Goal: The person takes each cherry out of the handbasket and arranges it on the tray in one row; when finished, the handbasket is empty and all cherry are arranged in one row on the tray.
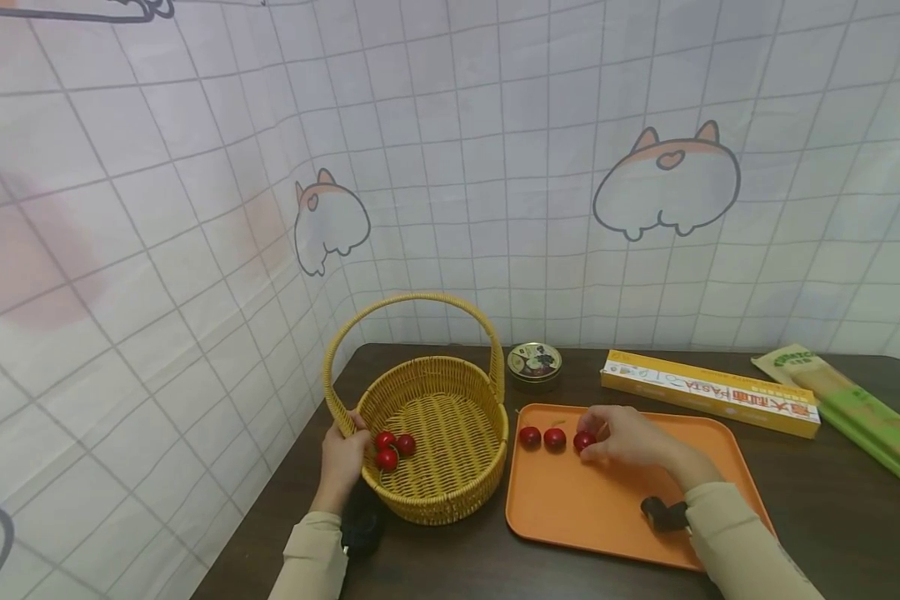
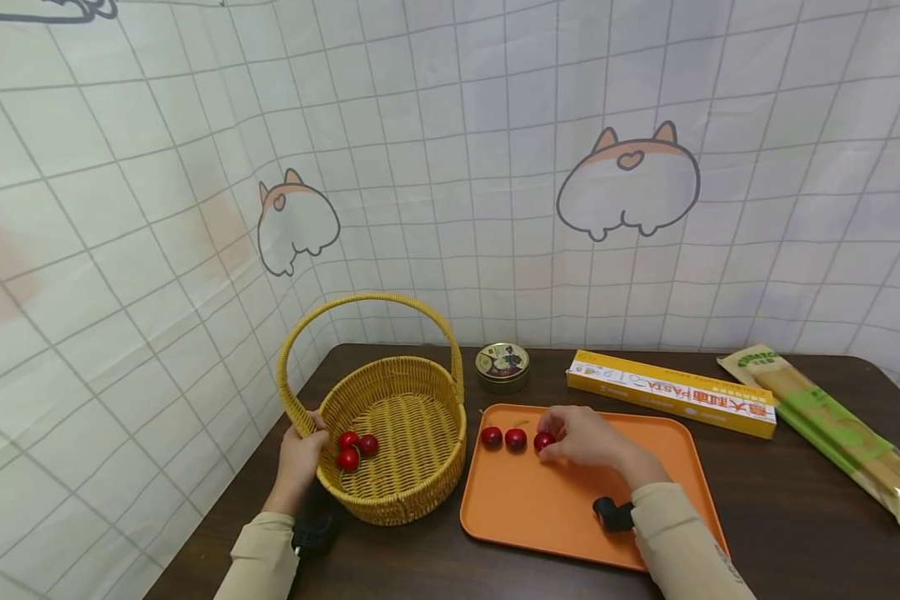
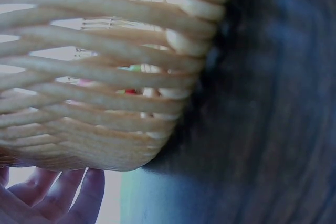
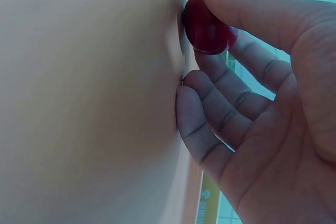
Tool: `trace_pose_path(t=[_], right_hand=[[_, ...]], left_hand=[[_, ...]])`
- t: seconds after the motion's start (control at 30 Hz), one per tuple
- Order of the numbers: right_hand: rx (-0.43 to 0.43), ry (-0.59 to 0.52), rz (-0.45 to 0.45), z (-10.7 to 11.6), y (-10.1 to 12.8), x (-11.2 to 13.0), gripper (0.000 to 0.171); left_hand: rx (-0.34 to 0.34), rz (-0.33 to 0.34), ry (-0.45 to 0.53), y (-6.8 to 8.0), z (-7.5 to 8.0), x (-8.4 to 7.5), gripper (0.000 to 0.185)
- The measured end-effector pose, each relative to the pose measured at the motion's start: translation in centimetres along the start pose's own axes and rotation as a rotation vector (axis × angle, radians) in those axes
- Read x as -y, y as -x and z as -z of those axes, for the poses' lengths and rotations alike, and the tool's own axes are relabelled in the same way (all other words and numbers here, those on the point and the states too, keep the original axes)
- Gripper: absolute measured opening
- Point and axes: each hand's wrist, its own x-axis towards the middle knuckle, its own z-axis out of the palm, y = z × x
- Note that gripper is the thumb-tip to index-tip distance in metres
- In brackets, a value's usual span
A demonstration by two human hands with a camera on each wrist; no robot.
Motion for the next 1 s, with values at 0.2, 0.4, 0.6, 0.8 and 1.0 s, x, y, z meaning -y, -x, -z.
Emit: trace_pose_path(t=[0.2, 0.4, 0.6, 0.8, 1.0], right_hand=[[0.005, 0.016, 0.02, 0.0, 0.1, 0.1, 0.036], [0.002, 0.035, 0.024, 0.4, 0.3, 0.3, 0.04], [-0.045, 0.092, 0.04, 1.6, 0.9, 0.7, 0.035], [-0.102, 0.117, 0.062, 2.1, 1.2, 2.1, 0.025], [-0.098, 0.066, 0.152, 0.2, 0.3, 5.3, 0.016]], left_hand=[[-0.007, 0.013, -0.016, 0.0, -0.1, -0.1, 0.013], [-0.006, 0.012, -0.022, 0.1, -0.1, -0.2, 0.012], [-0.012, 0.0, -0.012, 0.1, -0.1, -0.1, 0.012], [-0.012, -0.013, 0.0, -0.1, -0.3, -0.1, 0.012], [-0.011, 0.006, 0.002, 0.2, -0.1, -0.2, 0.014]])
